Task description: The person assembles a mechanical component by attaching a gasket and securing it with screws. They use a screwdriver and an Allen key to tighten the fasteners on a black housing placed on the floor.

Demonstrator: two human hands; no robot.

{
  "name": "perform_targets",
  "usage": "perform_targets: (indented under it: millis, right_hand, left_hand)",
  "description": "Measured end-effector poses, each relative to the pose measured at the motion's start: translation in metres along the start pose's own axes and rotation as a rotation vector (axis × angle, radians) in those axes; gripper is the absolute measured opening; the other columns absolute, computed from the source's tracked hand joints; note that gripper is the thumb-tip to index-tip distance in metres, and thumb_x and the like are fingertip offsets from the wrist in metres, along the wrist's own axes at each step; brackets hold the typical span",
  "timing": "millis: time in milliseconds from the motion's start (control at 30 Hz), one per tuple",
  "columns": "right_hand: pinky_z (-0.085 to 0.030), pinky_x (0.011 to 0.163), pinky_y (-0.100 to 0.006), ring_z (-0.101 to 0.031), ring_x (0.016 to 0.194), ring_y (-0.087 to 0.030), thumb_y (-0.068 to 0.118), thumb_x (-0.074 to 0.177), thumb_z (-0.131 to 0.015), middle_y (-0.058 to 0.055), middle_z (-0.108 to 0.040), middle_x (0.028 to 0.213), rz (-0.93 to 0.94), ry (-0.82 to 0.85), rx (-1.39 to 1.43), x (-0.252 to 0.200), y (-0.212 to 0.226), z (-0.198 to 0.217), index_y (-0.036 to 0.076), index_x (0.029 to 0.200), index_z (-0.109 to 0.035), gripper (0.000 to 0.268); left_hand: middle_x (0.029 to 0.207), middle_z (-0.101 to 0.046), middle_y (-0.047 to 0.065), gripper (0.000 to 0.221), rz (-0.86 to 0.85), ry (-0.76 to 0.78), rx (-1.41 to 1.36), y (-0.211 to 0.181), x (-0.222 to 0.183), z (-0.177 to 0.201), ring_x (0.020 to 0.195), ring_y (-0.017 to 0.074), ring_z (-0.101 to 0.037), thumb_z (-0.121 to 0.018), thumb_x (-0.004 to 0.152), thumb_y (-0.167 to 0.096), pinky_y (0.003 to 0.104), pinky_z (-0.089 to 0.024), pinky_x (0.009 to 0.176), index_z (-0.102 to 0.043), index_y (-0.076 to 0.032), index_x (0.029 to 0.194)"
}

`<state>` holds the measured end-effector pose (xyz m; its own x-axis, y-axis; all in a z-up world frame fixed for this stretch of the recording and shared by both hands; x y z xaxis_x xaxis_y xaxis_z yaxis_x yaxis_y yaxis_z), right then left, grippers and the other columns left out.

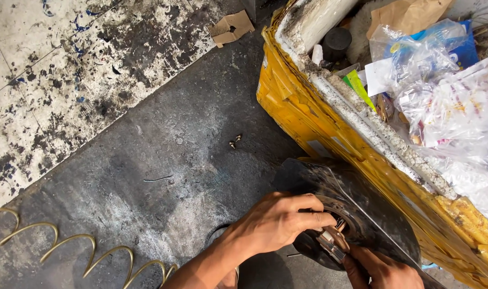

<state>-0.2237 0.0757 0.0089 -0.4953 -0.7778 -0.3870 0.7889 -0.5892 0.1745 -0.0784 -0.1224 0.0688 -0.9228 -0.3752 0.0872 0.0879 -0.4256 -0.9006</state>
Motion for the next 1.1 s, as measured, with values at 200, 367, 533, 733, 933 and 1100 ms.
perform_targets:
  millis: [200, 367, 533, 733, 933, 1100]
  right_hand:
    - [-0.061, 0.056, -0.028, -0.078, 0.060, -0.012, 0.033, 0.074, -0.079, 0.008, -0.083, 0.087, 0.040, -0.039, 0.034, 0.002, 0.005, 0.015, 0.031, 0.099, -0.081, 0.025]
    - [-0.062, 0.069, -0.032, -0.078, 0.075, -0.021, 0.016, 0.066, -0.090, -0.009, -0.080, 0.096, 0.089, -0.301, 0.256, -0.006, 0.030, 0.048, 0.004, 0.105, -0.079, 0.042]
    - [-0.062, 0.063, -0.036, -0.079, 0.077, -0.025, 0.038, 0.063, -0.089, -0.010, -0.080, 0.100, 0.160, -0.248, 0.125, -0.002, 0.023, 0.040, 0.009, 0.119, -0.075, 0.064]
    - [-0.055, 0.052, -0.036, -0.074, 0.059, -0.024, 0.033, 0.080, -0.081, -0.012, -0.078, 0.082, 0.131, -0.263, 0.111, -0.002, 0.053, 0.066, 0.014, 0.113, -0.076, 0.038]
    - [-0.054, 0.053, -0.035, -0.072, 0.057, -0.025, 0.026, 0.084, -0.082, -0.016, -0.076, 0.079, 0.099, -0.306, 0.152, -0.007, 0.060, 0.071, 0.005, 0.112, -0.077, 0.036]
    - [-0.051, 0.053, -0.030, -0.069, 0.054, -0.019, 0.014, 0.085, -0.083, -0.014, -0.077, 0.082, 0.118, -0.312, 0.275, -0.007, 0.071, 0.079, -0.004, 0.111, -0.075, 0.033]
  left_hand:
    - [0.111, -0.069, 0.004, 0.037, -0.060, 0.078, 0.148, -0.013, 0.012, -0.004, 0.058, 0.0145, -0.062, -0.065, 0.088, 0.012, 0.026, -0.058, 0.061, -0.072, -0.015, 0.113]
    - [0.104, -0.071, -0.001, 0.041, 0.037, 0.114, 0.063, -0.018, 0.016, 0.004, 0.066, 0.0182, -0.070, -0.064, 0.085, 0.010, 0.033, -0.062, 0.067, -0.073, -0.016, 0.115]
    - [0.106, -0.076, 0.006, 0.036, 0.063, -0.010, -0.036, 0.005, 0.008, -0.009, 0.068, 0.0159, -0.072, -0.073, 0.085, 0.005, 0.024, -0.062, 0.060, -0.075, -0.016, 0.115]
    - [0.105, -0.075, 0.009, 0.037, 0.148, -0.321, -0.256, 0.022, -0.013, -0.013, 0.072, 0.0143, -0.063, -0.078, 0.081, -0.017, 0.028, -0.054, 0.063, -0.067, -0.009, 0.116]
    - [0.106, -0.072, 0.016, 0.045, 0.385, -0.554, -0.455, 0.042, -0.056, -0.040, 0.093, 0.0303, -0.076, -0.080, 0.077, -0.023, 0.046, -0.067, 0.087, -0.061, -0.006, 0.114]
    - [0.108, -0.077, 0.016, 0.046, 0.498, -0.540, -0.411, 0.041, -0.062, -0.048, 0.097, 0.0294, -0.077, -0.078, 0.081, -0.015, 0.043, -0.065, 0.087, -0.065, -0.009, 0.124]
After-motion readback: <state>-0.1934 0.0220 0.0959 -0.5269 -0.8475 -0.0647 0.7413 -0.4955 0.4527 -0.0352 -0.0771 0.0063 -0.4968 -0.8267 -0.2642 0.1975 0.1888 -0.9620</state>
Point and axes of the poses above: each hand's wrist, its own x-axis towards the middle knuckle, its own z-axis out of the back of the hand, y = z × x, the point moved 7 cm from there along x, towards the middle knuckle
